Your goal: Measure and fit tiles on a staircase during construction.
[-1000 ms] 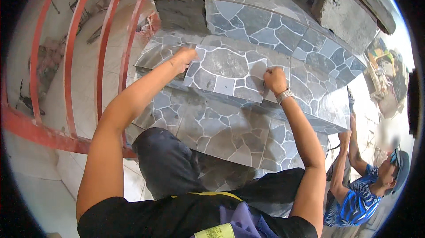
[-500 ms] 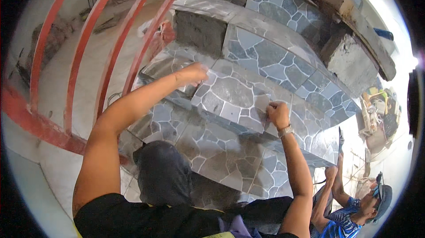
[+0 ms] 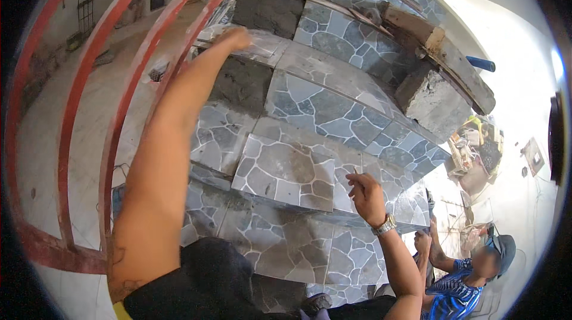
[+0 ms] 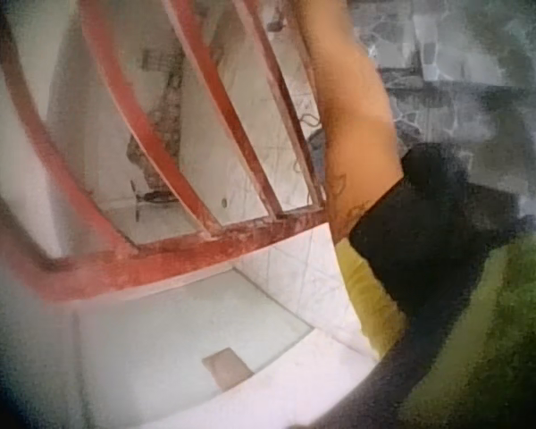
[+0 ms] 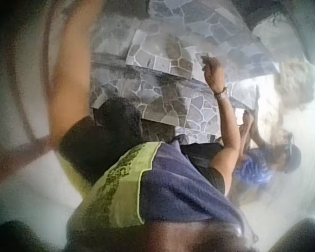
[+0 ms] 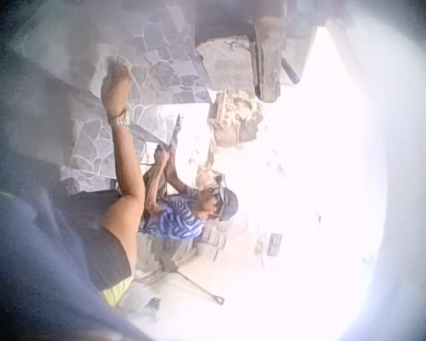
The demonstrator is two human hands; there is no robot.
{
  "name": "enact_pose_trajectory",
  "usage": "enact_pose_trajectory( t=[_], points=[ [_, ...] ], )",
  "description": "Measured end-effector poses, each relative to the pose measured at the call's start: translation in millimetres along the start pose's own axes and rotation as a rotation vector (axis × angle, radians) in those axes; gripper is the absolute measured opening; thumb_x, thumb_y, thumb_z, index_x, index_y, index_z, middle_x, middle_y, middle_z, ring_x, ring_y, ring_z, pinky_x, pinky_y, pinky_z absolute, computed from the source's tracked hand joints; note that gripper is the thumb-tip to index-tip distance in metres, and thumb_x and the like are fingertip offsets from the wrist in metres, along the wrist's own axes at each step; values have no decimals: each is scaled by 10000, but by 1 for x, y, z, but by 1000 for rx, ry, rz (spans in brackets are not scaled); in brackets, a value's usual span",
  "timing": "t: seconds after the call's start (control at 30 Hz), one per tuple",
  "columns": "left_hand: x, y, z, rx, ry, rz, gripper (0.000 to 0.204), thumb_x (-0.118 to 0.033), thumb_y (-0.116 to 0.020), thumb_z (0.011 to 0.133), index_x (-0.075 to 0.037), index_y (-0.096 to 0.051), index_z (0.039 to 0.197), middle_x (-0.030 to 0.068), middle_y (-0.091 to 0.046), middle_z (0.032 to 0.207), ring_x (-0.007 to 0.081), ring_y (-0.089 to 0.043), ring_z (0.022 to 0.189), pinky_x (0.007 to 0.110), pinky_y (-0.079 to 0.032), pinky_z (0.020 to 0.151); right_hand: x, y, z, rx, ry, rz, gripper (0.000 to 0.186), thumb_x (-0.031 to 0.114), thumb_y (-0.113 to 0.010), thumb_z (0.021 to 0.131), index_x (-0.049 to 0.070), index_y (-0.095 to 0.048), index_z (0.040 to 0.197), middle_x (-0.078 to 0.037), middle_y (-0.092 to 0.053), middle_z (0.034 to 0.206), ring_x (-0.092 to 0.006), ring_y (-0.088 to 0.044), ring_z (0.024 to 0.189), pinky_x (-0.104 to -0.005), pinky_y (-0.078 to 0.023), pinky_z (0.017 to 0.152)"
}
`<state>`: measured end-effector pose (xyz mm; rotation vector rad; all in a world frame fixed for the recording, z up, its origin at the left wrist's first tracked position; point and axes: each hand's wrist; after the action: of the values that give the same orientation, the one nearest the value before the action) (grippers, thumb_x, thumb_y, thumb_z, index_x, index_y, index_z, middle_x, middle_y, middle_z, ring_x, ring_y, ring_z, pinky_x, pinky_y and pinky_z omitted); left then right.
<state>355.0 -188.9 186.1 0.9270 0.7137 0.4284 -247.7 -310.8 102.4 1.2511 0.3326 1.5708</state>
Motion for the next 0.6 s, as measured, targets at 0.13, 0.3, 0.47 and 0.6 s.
enact_pose_trajectory(
  t=[0.13,0.3,0.47,0.6],
  points=[
    [-15,-23,26,89,254,80,681,-558,-534,918,-99,-542,1421,173,-435,1532,393,-385,1428,567,-280,1163,14,33,-26,-14,-116,-70,338,-104,-458,815,0,-701,1025,-157,-659,836,-269,-659,653,-370,-531,639],
    [81,-2,9,-37,375,2,742,-584,-527,908,-76,-505,1448,187,-404,1549,395,-359,1442,541,-276,1173,7,49,-36,22,-113,-125,341,-95,-475,797,12,-712,1018,-176,-652,835,-336,-653,728,-405,-528,684],
    [57,5,12,25,285,-18,801,-611,-529,891,-53,-480,1464,201,-382,1560,399,-341,1451,517,-271,1182,-4,47,-35,31,-168,-121,331,-87,-477,795,2,-716,1006,-183,-667,846,-339,-663,754,-398,-530,706],
    [52,5,16,119,215,51,850,-640,-555,856,-26,-497,1440,230,-403,1537,388,-375,1435,504,-293,1173,2,23,-8,5,-131,-16,316,-51,-483,825,-4,-715,1035,-183,-685,869,-297,-685,714,-373,-545,690]
  ],
)
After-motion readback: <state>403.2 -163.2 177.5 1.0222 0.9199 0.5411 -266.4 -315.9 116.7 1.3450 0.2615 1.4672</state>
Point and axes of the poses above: each hand's wrist, its own z-axis towards the middle knuckle, its own y-axis out of the back of the hand, x = y × z
